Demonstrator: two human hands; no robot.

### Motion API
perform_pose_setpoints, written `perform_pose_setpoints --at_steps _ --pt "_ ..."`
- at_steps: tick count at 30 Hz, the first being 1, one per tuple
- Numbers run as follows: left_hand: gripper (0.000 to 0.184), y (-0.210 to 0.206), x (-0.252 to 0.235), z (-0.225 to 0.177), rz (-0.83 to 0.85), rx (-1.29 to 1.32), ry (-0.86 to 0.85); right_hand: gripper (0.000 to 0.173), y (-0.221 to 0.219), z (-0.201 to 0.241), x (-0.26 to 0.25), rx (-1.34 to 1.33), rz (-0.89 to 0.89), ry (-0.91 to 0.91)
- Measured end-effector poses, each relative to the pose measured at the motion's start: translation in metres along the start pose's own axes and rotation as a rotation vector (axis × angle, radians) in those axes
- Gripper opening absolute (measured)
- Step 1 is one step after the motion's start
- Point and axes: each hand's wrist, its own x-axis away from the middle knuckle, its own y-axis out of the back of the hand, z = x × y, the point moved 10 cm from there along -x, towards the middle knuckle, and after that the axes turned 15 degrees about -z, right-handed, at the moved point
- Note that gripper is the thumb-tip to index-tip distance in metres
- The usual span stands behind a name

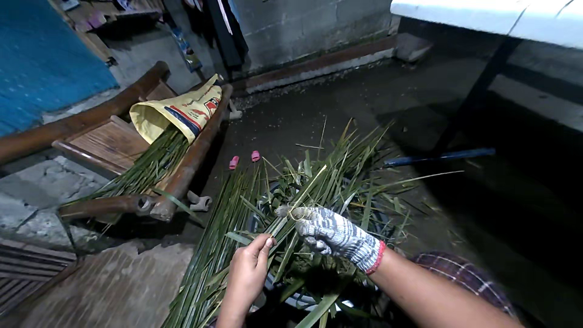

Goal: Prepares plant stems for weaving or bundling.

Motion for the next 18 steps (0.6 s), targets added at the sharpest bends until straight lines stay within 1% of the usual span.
perform_pose_setpoints --at_steps 2,7,12,18 --pt "0.032 0.000 0.000 -0.001 -0.012 0.000 -0.021 0.044 -0.001 -0.002 -0.001 -0.025 -0.007 -0.009" --pt "0.030 0.002 0.001 -0.004 -0.047 0.002 -0.068 0.041 -0.001 0.000 0.001 -0.066 -0.044 -0.005" --pt "0.029 0.003 0.001 -0.004 -0.050 0.024 -0.080 0.034 0.011 0.008 0.002 -0.091 -0.178 0.022" --pt "0.029 0.003 -0.002 -0.008 -0.051 0.067 -0.089 0.031 0.021 0.023 0.004 -0.101 -0.267 0.066"
